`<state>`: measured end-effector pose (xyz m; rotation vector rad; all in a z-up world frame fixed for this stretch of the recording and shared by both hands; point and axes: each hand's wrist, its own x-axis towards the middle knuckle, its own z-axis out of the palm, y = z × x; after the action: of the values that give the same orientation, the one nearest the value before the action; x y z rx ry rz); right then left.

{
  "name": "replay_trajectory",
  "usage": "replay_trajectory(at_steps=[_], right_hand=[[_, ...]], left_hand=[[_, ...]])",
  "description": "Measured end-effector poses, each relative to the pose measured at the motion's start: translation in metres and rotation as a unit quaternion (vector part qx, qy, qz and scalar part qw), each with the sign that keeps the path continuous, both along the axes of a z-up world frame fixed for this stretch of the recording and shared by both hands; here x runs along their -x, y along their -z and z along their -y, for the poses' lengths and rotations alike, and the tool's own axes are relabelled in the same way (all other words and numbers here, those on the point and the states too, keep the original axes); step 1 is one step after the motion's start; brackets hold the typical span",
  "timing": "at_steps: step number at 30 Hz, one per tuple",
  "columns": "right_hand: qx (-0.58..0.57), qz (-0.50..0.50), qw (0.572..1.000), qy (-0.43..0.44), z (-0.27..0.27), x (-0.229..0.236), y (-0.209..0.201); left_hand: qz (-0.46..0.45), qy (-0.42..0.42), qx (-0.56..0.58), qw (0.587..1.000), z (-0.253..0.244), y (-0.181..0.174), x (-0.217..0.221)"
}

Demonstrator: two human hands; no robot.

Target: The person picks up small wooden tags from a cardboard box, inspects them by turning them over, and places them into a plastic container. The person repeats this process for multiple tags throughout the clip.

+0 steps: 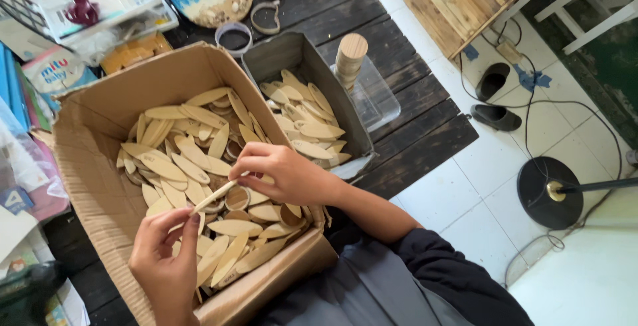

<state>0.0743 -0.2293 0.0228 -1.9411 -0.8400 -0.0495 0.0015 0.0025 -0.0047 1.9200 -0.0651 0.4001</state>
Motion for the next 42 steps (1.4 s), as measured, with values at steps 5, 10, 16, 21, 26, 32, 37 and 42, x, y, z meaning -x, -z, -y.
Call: replay_trajectory(at_steps=[5, 10, 16, 21, 26, 32, 37, 42], right_hand=[[0.005, 0.000, 1.000, 0.003, 0.001, 0.000, 0.005], [0.021, -0.011, 1.000, 0.005, 0.001, 0.001, 0.007], [0.019, -0.003, 1.000, 0.010, 0.001, 0.001, 0.006], [0.003, -0.020, 1.000, 0.019, 0.000, 0.001, 0.004], [-0.008, -0.037, 0.999, 0.017, 0.001, 0.003, 0.000], [0.002, -0.031, 1.000, -0.002, 0.002, 0.001, 0.006], [0.014, -0.033, 0.999, -0.002, 0.002, 0.000, 0.009], [0.037, -0.025, 0.999, 0.001, 0.003, 0.001, 0.010]], left_hand=[[-0.007, -0.004, -0.003, 1.000, 0.000, 0.000, 0.001], [-0.002, 0.012, 0.015, 1.000, 0.002, 0.000, 0.001], [-0.031, -0.003, 0.032, 0.999, 0.000, 0.008, 0.001], [-0.030, 0.012, 0.045, 0.998, 0.000, 0.006, 0.002], [0.003, 0.016, 0.021, 1.000, 0.004, -0.005, 0.001], [0.011, 0.019, 0.014, 1.000, 0.004, -0.005, 0.001], [0.011, 0.018, 0.017, 1.000, 0.004, -0.007, 0.001], [0.014, 0.020, 0.007, 1.000, 0.003, -0.005, 0.001]])
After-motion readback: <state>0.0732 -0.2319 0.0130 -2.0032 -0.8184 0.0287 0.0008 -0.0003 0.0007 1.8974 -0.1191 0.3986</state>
